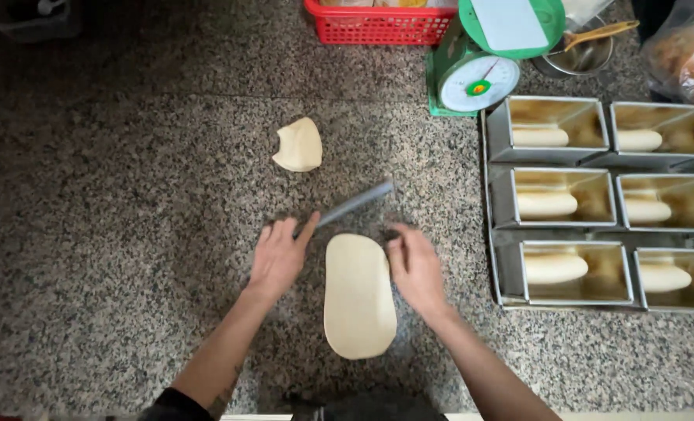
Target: Rolling out dough portions, shaping them into cylinders, placing them into loaf pans, and brushing them with a liquid wash.
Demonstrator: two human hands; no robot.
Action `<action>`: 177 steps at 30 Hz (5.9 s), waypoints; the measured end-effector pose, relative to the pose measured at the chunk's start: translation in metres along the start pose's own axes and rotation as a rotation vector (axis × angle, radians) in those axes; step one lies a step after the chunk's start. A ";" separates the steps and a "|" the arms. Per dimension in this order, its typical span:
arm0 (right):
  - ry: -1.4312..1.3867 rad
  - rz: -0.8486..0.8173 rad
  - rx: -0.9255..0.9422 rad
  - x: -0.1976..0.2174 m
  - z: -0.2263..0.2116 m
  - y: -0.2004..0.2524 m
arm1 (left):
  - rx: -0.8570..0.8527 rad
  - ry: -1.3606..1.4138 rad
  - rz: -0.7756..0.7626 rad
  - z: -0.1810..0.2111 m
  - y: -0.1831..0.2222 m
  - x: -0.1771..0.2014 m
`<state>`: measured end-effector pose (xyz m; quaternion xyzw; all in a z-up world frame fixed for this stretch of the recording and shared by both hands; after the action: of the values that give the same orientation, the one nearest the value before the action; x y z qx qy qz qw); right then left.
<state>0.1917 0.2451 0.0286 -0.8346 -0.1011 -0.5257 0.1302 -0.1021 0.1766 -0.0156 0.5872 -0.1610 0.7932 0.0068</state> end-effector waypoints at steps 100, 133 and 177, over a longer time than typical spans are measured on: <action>0.300 0.004 0.624 0.031 -0.052 0.161 | -0.018 0.059 0.213 0.204 0.117 0.012; 0.333 0.168 0.729 -0.006 -0.016 0.197 | 0.019 0.162 0.303 0.227 0.155 -0.004; 0.249 -0.110 0.379 0.045 -0.018 0.215 | -0.321 0.158 -0.020 0.227 0.136 0.060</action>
<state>0.2609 0.0371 0.0531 -0.7172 -0.2265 -0.6024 0.2674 0.0628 -0.0228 0.0650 0.5160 -0.2786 0.8010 0.1210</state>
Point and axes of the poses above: each hand's wrist, its own y-axis away from the middle knuckle, its own x-axis out of the back of the hand, z = x × y, the point moved 4 cm from there along -y, towards the middle knuckle, and after that the axes turned 15 degrees about y, right-handed, at the moved point
